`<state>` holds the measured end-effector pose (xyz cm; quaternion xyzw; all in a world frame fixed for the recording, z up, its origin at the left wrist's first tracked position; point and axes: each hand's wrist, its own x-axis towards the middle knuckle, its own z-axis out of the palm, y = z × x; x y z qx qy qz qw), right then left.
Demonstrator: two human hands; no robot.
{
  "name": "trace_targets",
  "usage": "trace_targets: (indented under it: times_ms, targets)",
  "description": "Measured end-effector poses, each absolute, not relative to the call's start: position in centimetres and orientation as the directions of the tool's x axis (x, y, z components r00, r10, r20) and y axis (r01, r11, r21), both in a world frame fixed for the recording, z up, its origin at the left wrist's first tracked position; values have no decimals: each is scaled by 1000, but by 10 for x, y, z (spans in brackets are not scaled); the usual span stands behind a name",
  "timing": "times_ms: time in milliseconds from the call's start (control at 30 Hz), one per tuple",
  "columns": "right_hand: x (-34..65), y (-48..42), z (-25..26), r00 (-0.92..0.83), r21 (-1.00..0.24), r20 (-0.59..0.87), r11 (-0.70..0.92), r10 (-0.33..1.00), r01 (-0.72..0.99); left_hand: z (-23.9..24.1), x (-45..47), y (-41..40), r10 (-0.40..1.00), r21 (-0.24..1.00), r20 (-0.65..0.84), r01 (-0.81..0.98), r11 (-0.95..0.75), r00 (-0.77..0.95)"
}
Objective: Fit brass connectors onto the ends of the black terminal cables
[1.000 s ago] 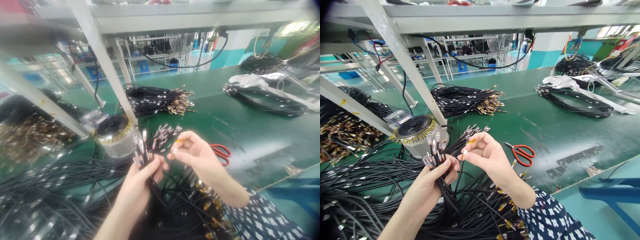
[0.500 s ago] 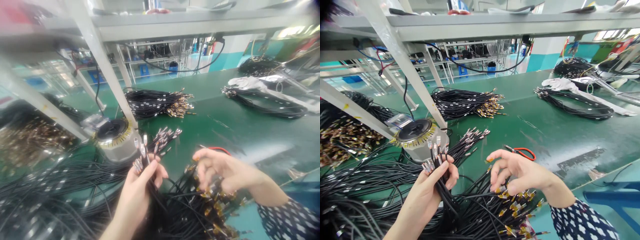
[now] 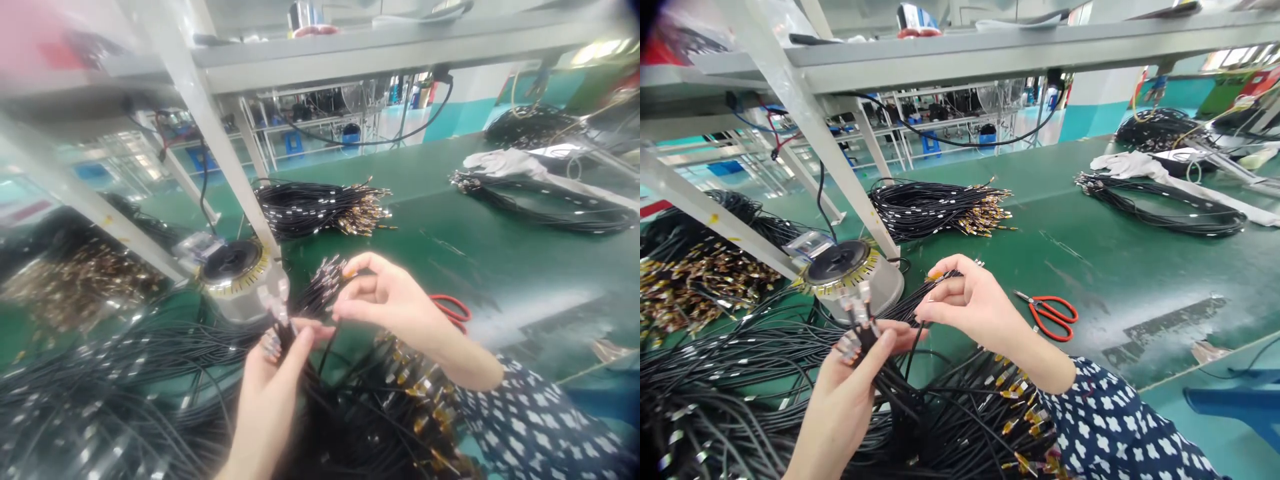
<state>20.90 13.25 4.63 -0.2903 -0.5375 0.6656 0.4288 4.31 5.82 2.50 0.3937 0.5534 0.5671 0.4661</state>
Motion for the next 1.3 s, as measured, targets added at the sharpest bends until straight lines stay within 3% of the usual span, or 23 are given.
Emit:
trace_targets:
  times_ms: [100, 233, 433, 633, 867, 1000, 1167, 1300]
  targets:
    - [222, 135, 42, -484, -962, 10, -124, 875, -244, 28, 41, 52, 939, 992, 27, -107, -67, -344]
    - [227, 135, 39, -561, -966, -53, -185, 826, -181, 32, 49, 49, 968, 910, -141, -411, 44, -209]
    - [218, 119, 47, -464, -993, -3, -57, 886, -102, 31, 62, 56, 961, 947, -224, -270, 175, -161]
    - [221, 115, 47, -466, -994, 1, -50, 885, -98, 26, 61, 60, 954, 915, -255, -357, 186, -157]
    - [226, 117, 34, -565, -902, -95, -311, 819, -299, 34, 63, 61, 965, 914, -191, -392, 106, -182]
    - [225, 112, 29, -630, -866, -127, -396, 766, -307, 32, 62, 61, 957, 895, -217, -430, 117, -191]
    - [229, 104, 24, -624, -921, -125, -324, 772, -216, 30, 61, 64, 946, 890, -261, -428, 159, -190]
    - [234, 102, 22, -579, -984, -58, -144, 813, -105, 32, 62, 65, 940, 882, -291, -432, 190, -179]
